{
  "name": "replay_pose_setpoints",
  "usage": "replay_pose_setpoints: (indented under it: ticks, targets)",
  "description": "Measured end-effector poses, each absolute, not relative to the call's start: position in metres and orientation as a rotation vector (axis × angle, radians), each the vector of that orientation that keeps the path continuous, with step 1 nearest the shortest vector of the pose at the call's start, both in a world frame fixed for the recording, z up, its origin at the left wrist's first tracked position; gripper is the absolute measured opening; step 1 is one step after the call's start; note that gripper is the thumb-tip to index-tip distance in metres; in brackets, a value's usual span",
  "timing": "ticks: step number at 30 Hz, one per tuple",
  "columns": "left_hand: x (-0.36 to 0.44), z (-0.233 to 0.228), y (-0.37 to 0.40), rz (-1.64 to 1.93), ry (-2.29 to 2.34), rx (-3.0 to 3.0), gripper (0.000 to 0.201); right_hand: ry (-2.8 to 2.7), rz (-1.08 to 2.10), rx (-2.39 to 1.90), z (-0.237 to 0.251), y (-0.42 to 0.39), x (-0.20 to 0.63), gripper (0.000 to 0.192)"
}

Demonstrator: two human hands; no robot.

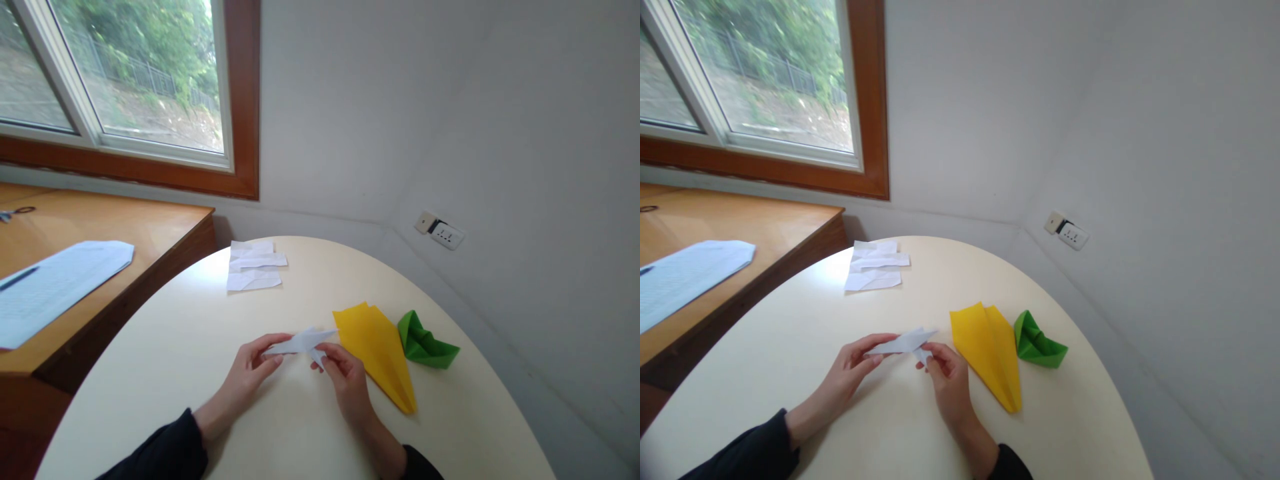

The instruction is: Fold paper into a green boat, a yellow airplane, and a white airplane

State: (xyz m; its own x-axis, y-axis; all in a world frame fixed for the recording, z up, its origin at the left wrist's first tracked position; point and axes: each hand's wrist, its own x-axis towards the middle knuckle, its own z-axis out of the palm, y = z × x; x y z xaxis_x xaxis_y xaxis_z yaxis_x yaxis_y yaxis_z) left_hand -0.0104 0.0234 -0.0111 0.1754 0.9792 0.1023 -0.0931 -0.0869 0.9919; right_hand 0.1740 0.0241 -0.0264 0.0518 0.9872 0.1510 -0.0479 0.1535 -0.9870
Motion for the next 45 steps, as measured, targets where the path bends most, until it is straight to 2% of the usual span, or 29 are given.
replay_pose_setpoints:
  ticks: [5, 10, 20, 33, 45]
  targets:
    - [-0.006, -0.011, 0.022, 1.173, 0.926, 1.181, 0.057, -1.226, 1.088, -1.118, -0.027, 0.025, 0.176, 0.013]
    - [-0.002, -0.014, 0.023, 1.154, 0.934, 1.134, 0.064, -1.175, 1.172, -1.057, -0.036, 0.027, 0.175, 0.012]
    - [0.001, -0.014, 0.024, 1.155, 0.996, 1.142, 0.055, -1.097, 1.255, -1.008, -0.038, 0.026, 0.174, 0.010]
    - [0.000, -0.008, 0.023, 1.219, 1.112, 1.337, 0.032, -1.174, 1.296, -1.011, -0.039, 0.027, 0.174, 0.015]
    - [-0.002, -0.003, 0.022, 1.199, 1.195, 1.345, 0.034, -1.289, 1.220, -0.999, -0.020, 0.018, 0.167, 0.013]
